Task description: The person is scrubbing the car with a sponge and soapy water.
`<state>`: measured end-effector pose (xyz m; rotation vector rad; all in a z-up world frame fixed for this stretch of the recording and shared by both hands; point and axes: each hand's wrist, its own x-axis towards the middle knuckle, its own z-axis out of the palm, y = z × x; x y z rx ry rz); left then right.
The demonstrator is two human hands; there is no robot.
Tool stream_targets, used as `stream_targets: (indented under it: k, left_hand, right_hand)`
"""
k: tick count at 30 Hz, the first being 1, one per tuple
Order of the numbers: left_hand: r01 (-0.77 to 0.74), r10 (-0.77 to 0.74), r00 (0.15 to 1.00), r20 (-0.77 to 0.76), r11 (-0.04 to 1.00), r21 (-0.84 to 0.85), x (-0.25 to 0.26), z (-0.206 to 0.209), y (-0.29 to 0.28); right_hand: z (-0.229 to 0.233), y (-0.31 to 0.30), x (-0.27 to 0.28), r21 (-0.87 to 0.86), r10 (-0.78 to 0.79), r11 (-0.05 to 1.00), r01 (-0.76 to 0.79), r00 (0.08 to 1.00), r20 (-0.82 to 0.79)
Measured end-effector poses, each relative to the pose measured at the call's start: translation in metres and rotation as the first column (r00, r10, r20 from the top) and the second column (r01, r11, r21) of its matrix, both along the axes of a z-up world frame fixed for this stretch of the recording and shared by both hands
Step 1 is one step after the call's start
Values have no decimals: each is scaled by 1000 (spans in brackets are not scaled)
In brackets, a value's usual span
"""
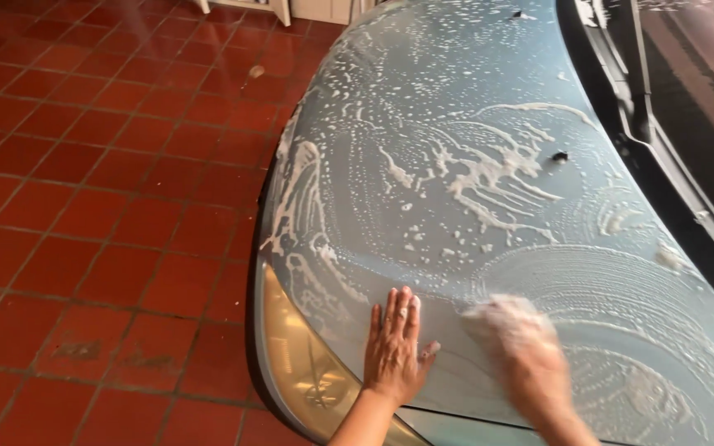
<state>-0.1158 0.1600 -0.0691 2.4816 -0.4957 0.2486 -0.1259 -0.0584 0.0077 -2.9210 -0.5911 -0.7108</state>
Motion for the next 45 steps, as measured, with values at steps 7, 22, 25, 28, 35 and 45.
stream_targets:
  k: [7, 22, 25, 28, 35, 45]
  left_hand:
    - [-42, 41, 999, 26, 998, 41, 4, -11, 22]
    - [207, -218, 968, -125, 974, -91, 58, -32, 160]
    - [232, -240, 951, -197, 971, -66, 72, -50, 204]
    - [222, -233, 945, -230, 972, -76, 90, -50, 253]
    - [270, -300, 896, -328, 954, -133, 121, -73, 303]
    - [282, -321, 885, -337, 946, -160, 218, -76, 367]
  right_hand:
    - [35, 22, 104, -64, -260, 964, 260, 966, 1]
    - [-16, 198, 56, -108, -449, 892, 440, 890, -83]
    - [-61, 257, 103, 14, -338, 941, 338, 941, 21]
    - [-84, 298, 99, -17, -236, 972, 236, 972, -15]
    - [-97, 320, 114, -119, -332, 939, 322, 940, -82]
    - [-158, 396, 272, -286, -25, 956, -64, 954, -297]
